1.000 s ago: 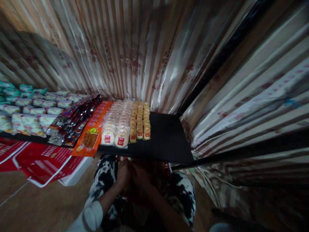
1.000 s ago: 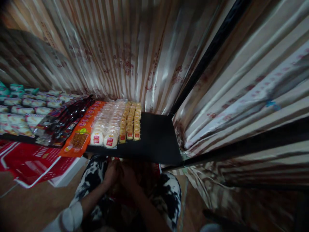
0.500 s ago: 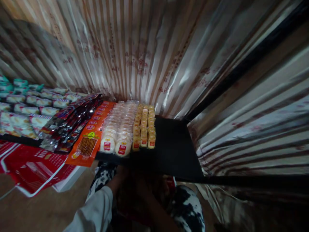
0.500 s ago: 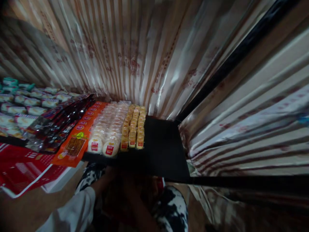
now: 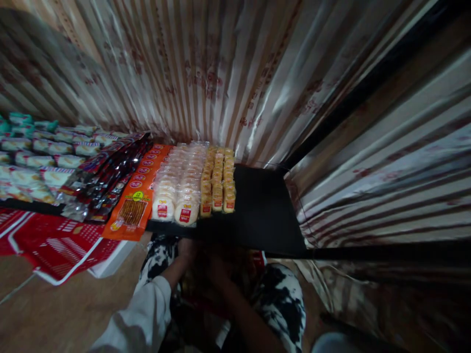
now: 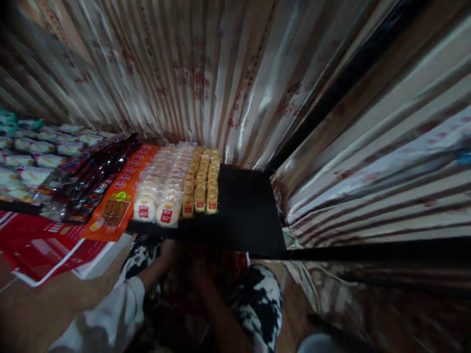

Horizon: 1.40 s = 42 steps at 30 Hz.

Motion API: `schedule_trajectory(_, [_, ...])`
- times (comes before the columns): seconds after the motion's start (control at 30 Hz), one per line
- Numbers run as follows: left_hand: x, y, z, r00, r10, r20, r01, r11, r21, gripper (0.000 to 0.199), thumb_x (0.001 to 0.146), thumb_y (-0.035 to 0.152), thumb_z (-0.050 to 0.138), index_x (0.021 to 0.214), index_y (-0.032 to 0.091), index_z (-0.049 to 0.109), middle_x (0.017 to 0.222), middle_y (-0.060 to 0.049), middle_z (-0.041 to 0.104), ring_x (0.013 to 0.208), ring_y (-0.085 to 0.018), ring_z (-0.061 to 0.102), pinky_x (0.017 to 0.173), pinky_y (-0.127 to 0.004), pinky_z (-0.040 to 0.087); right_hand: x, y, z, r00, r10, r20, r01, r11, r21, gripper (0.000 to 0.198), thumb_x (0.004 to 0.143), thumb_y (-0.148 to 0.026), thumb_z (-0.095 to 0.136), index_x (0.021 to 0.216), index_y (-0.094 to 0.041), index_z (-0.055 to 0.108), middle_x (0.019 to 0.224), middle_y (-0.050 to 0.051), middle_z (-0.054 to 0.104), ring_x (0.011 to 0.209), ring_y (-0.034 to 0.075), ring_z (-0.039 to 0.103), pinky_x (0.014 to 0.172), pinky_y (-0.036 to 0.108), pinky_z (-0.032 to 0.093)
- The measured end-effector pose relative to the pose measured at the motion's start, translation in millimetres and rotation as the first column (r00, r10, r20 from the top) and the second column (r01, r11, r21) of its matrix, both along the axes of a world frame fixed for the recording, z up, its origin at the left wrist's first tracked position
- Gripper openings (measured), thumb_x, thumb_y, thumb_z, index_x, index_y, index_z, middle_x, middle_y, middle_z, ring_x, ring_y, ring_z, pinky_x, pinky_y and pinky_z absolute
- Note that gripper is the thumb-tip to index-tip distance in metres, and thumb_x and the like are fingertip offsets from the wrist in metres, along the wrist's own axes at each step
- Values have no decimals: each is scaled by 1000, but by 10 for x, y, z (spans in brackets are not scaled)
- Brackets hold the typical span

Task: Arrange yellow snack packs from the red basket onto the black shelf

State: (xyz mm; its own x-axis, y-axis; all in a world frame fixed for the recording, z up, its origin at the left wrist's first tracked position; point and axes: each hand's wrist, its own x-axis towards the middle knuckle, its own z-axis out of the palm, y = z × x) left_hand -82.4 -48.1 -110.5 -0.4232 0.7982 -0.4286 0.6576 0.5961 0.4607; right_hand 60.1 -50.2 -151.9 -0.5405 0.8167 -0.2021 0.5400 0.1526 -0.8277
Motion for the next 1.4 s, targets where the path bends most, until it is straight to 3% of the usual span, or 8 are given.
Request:
schedule_trajectory(0.23, [325,-442,262,956,-218,-196,233,971,56,36,81,7,39,110,14,60,105,-17,64,92,-26,63,74,-36,50,151,-43,218,985,-110,130,105,993,45,37,77,-14,44,106,-20,65,114,10,64,109,25,56,95,41,41])
schedule_trajectory(0.4, [395,-762,423,904,-294,-311,368,904,216,31,80,9,43,106,17,59,107,-11,64,96,-23,61,81,-34,49,272,-63,239,987,-152,56,146,984,102,42,74,-10,44,111,-15,62,118,11,61,113,23,54,99,37,38])
schedule_trajectory(0.57, [396,-981,571,999,20,39,-33,931,363,22,81,19,46,102,20,55,98,-5,67,92,-19,63,80,-29,47,302,-154,337,983,-182,10,181,982,47,45,68,-7,44,107,-17,64,110,10,66,105,22,59,97,38,41])
schedule_trajectory(0.67, [394,-1037,636,899,272,342,-386,862,329,23,81,35,48,96,19,52,81,-3,66,71,-17,64,63,-26,48,291,-238,474,981,-145,-131,149,989,17,53,65,-6,43,114,-16,59,115,9,63,109,21,56,100,40,38])
schedule_trajectory(0.77, [399,-1064,692,751,314,580,-549,785,286,24,75,38,53,88,17,52,68,-1,63,56,-15,61,48,-22,45,261,-316,678,943,-120,-309,100,992,-80,53,66,-11,45,117,-19,56,115,7,63,108,22,57,98,41,40])
schedule_trajectory(0.97, [468,-1138,876,479,308,822,-650,753,97,32,73,41,56,91,15,53,51,4,57,38,-11,53,35,-18,37,218,-410,1003,863,-192,-467,64,959,-276,30,76,-31,50,101,-20,62,94,4,69,82,20,63,76,33,51])
schedule_trajectory(1.17, [507,-1237,1003,461,289,839,-577,816,37,19,74,30,61,82,13,57,50,4,59,36,-7,53,33,-13,33,249,-418,1045,747,-408,-525,246,903,-353,43,65,-48,65,98,-19,62,88,4,69,76,20,64,70,32,52])
schedule_trajectory(1.4, [643,-1325,1031,173,251,952,-740,671,-42,9,79,9,58,88,10,58,76,-4,67,54,-5,61,54,-16,52,273,-547,1220,688,-417,-594,198,895,-399,47,58,-50,71,92,-19,63,86,6,70,77,21,66,72,34,52])
